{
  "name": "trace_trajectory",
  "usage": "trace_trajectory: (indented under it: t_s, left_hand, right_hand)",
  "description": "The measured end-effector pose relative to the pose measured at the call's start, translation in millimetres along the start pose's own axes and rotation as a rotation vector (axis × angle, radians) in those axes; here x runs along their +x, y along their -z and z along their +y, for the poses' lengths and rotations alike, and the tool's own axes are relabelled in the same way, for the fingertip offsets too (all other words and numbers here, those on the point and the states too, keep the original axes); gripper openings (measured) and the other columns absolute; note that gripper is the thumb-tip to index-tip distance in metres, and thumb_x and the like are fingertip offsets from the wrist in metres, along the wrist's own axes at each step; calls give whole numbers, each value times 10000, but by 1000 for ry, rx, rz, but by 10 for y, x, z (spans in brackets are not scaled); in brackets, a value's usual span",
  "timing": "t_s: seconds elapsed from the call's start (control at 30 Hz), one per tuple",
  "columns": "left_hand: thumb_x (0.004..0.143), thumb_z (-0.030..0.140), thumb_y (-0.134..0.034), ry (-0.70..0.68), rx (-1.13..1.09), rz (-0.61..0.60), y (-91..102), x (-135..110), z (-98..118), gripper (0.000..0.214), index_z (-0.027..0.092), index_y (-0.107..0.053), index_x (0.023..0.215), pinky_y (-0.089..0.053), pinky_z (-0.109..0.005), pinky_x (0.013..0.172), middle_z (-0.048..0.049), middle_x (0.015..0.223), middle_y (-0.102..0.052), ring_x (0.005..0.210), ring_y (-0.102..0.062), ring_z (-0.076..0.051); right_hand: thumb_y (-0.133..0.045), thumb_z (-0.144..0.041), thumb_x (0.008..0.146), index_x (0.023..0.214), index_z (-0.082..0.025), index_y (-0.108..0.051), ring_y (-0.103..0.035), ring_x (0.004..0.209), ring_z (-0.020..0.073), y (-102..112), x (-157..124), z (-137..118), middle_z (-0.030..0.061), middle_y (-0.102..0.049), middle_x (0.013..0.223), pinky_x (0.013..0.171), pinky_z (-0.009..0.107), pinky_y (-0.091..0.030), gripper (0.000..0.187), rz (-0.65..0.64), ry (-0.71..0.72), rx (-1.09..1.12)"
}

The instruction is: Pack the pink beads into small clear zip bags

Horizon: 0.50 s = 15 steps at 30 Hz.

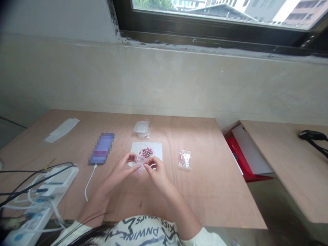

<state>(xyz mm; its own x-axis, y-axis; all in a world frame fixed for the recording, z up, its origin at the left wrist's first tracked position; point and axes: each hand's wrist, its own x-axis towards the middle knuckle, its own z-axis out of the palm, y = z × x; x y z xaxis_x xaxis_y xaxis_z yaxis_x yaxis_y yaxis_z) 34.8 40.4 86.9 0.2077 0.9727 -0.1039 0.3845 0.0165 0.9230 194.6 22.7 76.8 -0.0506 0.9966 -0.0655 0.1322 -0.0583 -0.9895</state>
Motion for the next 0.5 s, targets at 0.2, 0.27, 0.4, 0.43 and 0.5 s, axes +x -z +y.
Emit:
trace_trajectory:
  t_s: [0.2,0.27,0.4,0.43,0.5]
  left_hand:
    - [778,341,-462,24,-124,-84,34,-97,3,179,178,-533,800,-387,-240,733,6,767,-554,782,-531,-141]
    - [791,346,-442,18,-99,-93,42,-91,6,193,175,-529,771,-380,-231,710,10,736,-544,763,-523,-140]
    - [811,341,-401,-21,-16,-76,49,-35,38,212,176,-501,724,-367,-228,672,15,694,-519,719,-506,-138]
    - [813,341,-397,-28,-6,-75,51,-18,51,213,176,-495,718,-366,-227,660,15,683,-513,705,-503,-137]
    - [812,343,-396,-31,-10,-87,53,8,82,208,178,-491,730,-370,-226,645,14,684,-512,698,-503,-138]
  right_hand:
    - [-578,-260,669,841,-172,-514,-478,593,117,79,-48,-6,7,-548,701,568,239,-383,204,147,-35,65]
    - [-587,-273,659,881,-172,-509,-460,568,114,97,-36,-14,0,-544,679,549,234,-370,256,150,-54,93]
    - [-552,-302,681,684,-165,-541,-442,566,113,116,20,-22,5,-537,650,556,237,-353,137,91,-71,17]
    - [-544,-300,684,643,-165,-533,-436,562,113,119,36,-21,0,-526,631,556,237,-349,142,80,-70,0]
    - [-534,-286,686,614,-169,-513,-422,548,110,128,62,-17,-15,-492,591,546,234,-339,139,81,-58,-8]
